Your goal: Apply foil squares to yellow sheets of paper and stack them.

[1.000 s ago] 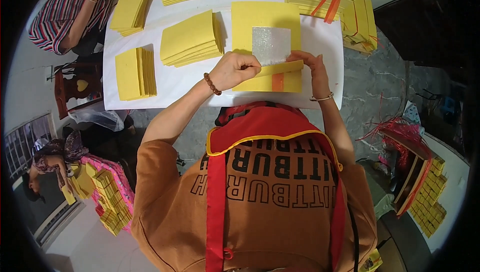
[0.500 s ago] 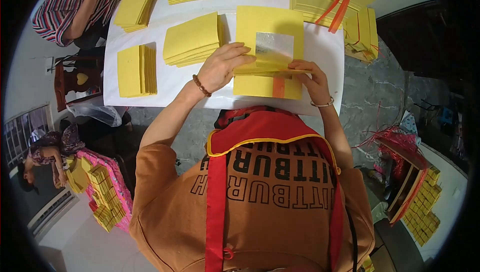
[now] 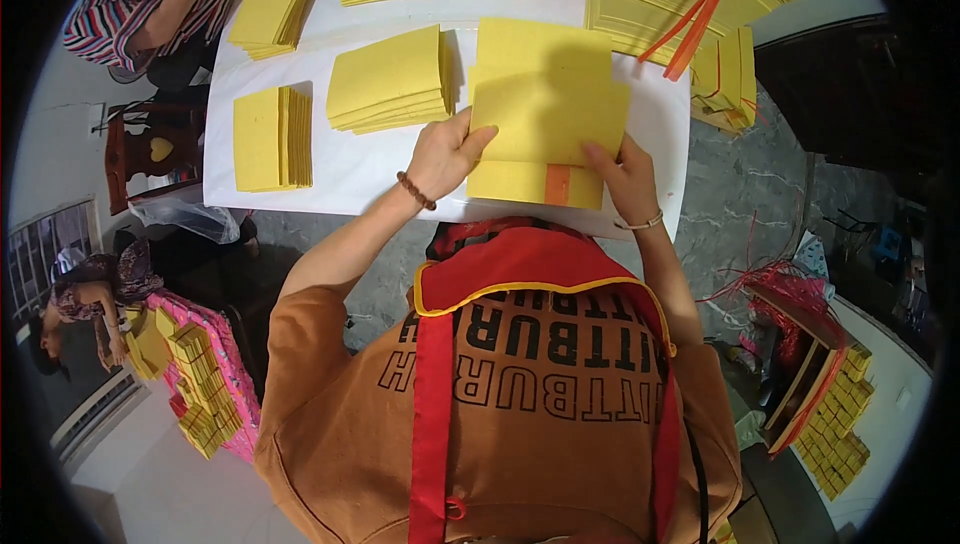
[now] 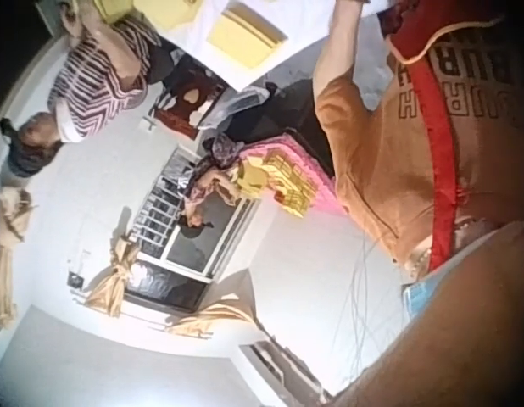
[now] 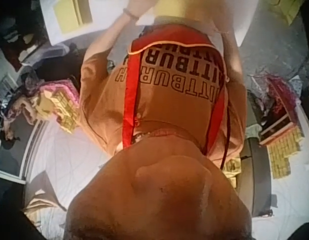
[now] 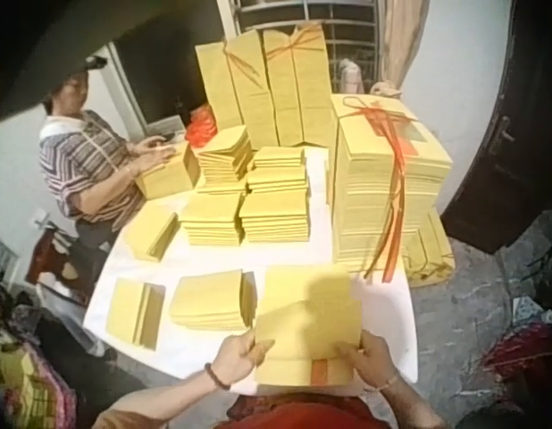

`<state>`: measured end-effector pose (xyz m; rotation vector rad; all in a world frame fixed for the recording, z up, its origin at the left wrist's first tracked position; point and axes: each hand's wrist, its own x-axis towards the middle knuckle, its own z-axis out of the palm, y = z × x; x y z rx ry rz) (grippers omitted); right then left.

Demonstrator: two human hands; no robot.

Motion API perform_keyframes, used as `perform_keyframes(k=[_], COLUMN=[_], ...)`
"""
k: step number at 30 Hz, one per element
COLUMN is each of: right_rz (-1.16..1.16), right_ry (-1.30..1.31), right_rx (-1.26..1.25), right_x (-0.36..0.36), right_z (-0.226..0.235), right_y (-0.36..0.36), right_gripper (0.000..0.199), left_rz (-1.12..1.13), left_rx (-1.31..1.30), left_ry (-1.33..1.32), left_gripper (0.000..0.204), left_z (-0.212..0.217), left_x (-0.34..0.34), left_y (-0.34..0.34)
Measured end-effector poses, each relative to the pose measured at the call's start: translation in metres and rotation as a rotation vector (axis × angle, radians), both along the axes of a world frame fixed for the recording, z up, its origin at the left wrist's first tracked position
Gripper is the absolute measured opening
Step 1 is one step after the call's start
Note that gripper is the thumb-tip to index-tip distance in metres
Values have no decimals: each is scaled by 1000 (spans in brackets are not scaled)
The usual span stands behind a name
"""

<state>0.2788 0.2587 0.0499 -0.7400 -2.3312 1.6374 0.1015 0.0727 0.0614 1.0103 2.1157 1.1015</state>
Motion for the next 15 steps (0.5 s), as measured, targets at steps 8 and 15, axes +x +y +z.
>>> perform_keyframes(k=[8, 15], right_rz=[-190, -209], right_ry=[39, -14], right_rx=[-24, 71], right_x=[-17, -22], right_z=[-3, 1], right_y=[0, -1], right_gripper=[70, 61], left_rz=[158, 157], left_rx=[99, 74], left_ry=[-429, -371], left_gripper=[37, 60], left_z=[-6, -12], left_x=[-4, -11], left_y=[12, 14])
